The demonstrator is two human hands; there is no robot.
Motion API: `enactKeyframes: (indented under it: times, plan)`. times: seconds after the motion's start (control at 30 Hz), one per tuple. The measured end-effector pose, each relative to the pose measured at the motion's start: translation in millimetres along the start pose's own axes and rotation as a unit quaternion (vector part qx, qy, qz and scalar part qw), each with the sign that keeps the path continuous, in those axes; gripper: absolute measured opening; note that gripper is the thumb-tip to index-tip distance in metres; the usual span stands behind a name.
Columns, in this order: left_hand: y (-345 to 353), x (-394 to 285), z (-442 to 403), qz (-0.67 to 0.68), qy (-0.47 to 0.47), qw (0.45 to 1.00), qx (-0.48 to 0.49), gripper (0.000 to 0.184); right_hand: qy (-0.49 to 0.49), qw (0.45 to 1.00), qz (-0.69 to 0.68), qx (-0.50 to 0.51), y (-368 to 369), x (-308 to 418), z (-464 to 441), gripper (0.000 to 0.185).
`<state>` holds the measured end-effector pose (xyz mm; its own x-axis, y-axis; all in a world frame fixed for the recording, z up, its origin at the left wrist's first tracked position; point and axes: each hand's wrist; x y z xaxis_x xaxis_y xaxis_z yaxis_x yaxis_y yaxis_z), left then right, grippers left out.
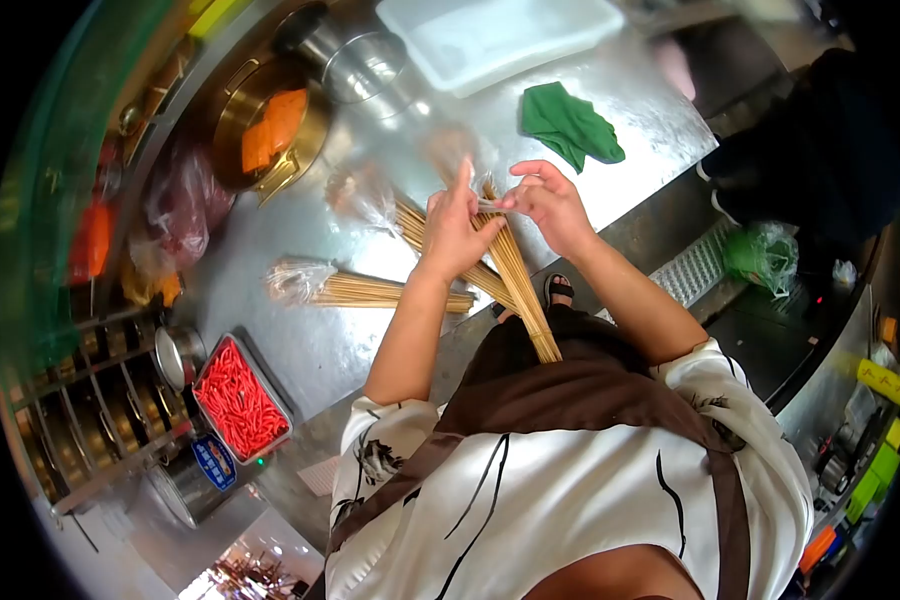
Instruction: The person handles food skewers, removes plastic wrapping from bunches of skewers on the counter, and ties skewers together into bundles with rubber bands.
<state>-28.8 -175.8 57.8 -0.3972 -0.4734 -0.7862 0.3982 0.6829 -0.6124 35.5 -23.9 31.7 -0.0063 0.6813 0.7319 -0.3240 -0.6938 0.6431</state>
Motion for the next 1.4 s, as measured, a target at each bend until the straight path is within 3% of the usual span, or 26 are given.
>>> enactKeyframes:
  times: [0.03, 0.07, 0.1, 0.13, 0.17, 0.2, 0.23, 0.27, 0.3, 0.37, 0.43, 0.63, 0.7, 0.83, 0.9, 0.93, 0.97, 1.03, 1.17, 1.2, 1.23, 1.27, 1.3, 1.33, 1.37, 1.4]
  plan:
    - [-0.3, -5.5, -2.1, -0.098, 0.045, 0.994, 0.032, 0.077, -0.004, 1.000, -0.001, -0.004, 4.7, 1.2, 2.9, 0.027]
    - [9.1, 0.7, -3.2, -0.143, 0.113, 0.983, -0.020, 0.061, -0.071, 0.984, 0.160, 0.043, 18.1, 2.8, 7.8, 0.025]
    - [12.8, 7.9, -5.4, -0.144, 0.116, 0.983, -0.018, 0.061, -0.135, 0.935, 0.316, 0.088, 31.6, 6.2, 13.0, 0.023]
    - [12.6, 11.9, -8.8, -0.114, 0.116, 0.987, -0.018, 0.050, -0.243, 0.867, 0.423, 0.098, 43.5, 14.3, 18.3, 0.023]
    - [12.3, 15.4, -11.9, -0.084, 0.116, 0.989, -0.018, 0.039, -0.246, 0.868, 0.421, 0.097, 45.6, 21.7, 17.1, 0.023]
    - [14.0, 18.2, -13.5, -0.010, 0.126, 0.992, -0.025, 0.020, -0.375, 0.784, 0.490, 0.066, 45.7, 27.7, 14.8, 0.027]
    - [10.8, 12.9, -14.7, -0.013, 0.125, 0.992, -0.026, 0.020, -0.492, 0.679, 0.544, 0.035, 44.8, 30.3, 11.9, 0.032]
    - [6.2, 6.6, -15.5, -0.089, 0.136, 0.986, -0.023, 0.018, -0.470, 0.706, 0.529, -0.021, 40.1, 29.5, 6.9, 0.039]
    - [2.9, 3.3, -14.5, -0.165, 0.143, 0.976, -0.021, 0.017, -0.466, 0.683, 0.555, -0.098, 38.5, 29.3, 1.4, 0.044]
    - [0.9, 1.6, -10.0, -0.186, 0.162, 0.969, -0.030, 0.017, -0.367, 0.750, 0.550, 0.020, 27.2, 26.1, -6.9, 0.046]
    - [-2.1, -5.7, -11.6, -0.170, 0.147, 0.974, -0.034, 0.023, -0.291, 0.770, 0.554, 0.125, 22.0, 19.1, -16.6, 0.040]
    - [-6.5, 1.4, -13.2, -0.210, 0.101, 0.972, -0.022, 0.017, -0.325, 0.731, 0.594, 0.087, 24.4, 12.1, -30.8, 0.032]
    - [-3.0, 9.2, -15.2, -0.130, 0.145, 0.978, -0.077, 0.017, -0.310, 0.799, 0.507, 0.092, 25.5, 7.9, -30.2, 0.035]
    - [-11.5, 16.1, -15.4, -0.128, 0.097, 0.984, -0.077, 0.020, -0.286, 0.776, 0.556, 0.082, 13.7, 1.9, -27.0, 0.042]
    - [-21.8, 22.1, -17.2, -0.014, 0.020, 0.998, 0.050, 0.023, -0.221, 0.798, 0.556, 0.069, 9.4, 3.2, -21.7, 0.043]
    - [-22.3, 20.5, -18.0, 0.113, -0.040, 0.992, 0.034, 0.018, -0.159, 0.816, 0.553, 0.055, 9.7, 5.2, -18.5, 0.044]
    - [-22.7, 18.4, -16.2, 0.114, -0.041, 0.992, 0.035, 0.018, -0.157, 0.816, 0.553, 0.055, 11.3, 6.1, -13.5, 0.044]
    - [-26.7, 10.4, -11.6, 0.230, -0.188, 0.955, 0.021, 0.012, -0.097, 0.849, 0.516, 0.063, 16.0, 7.1, -1.8, 0.044]
    - [-25.9, 10.2, -11.4, 0.150, -0.167, 0.974, 0.020, 0.010, -0.108, 0.815, 0.566, 0.063, 6.3, 4.6, -7.1, 0.040]
    - [-25.4, 11.7, -11.5, 0.150, -0.166, 0.974, 0.023, 0.010, -0.201, 0.782, 0.588, 0.053, 6.2, 4.9, -10.8, 0.038]
    - [-24.6, 14.8, -12.0, 0.097, -0.097, 0.991, 0.001, 0.009, -0.201, 0.782, 0.588, 0.051, 12.5, 10.3, -15.8, 0.038]
    - [-24.3, 16.3, -12.6, 0.043, -0.027, 0.998, -0.021, 0.009, -0.309, 0.751, 0.576, 0.098, 23.3, 19.9, -20.7, 0.038]
    - [-24.2, 17.0, -13.4, 0.043, -0.026, 0.999, -0.019, 0.009, -0.412, 0.708, 0.555, 0.145, 30.2, 24.6, -26.0, 0.038]
    - [-24.4, 17.0, -14.6, 0.037, 0.018, 0.999, -0.023, 0.009, -0.367, 0.743, 0.535, 0.166, 28.9, 18.5, -32.3, 0.039]
    - [-24.5, 17.0, -16.3, 0.032, 0.063, 0.997, -0.025, 0.010, -0.368, 0.743, 0.534, 0.163, 24.4, 12.2, -39.6, 0.039]
    - [-23.6, 18.2, -17.5, 0.030, 0.066, 0.997, -0.024, 0.010, -0.274, 0.802, 0.500, 0.177, 20.6, 6.4, -47.5, 0.038]
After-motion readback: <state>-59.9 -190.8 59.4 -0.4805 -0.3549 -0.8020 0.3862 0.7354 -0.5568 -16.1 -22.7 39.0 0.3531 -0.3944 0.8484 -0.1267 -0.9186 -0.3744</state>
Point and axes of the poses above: each hand's wrist, its own z-axis away from the middle knuckle, its own y-axis out of the palm, x = y × z, and after that the axes turned 4 degrees about -x, right-handed
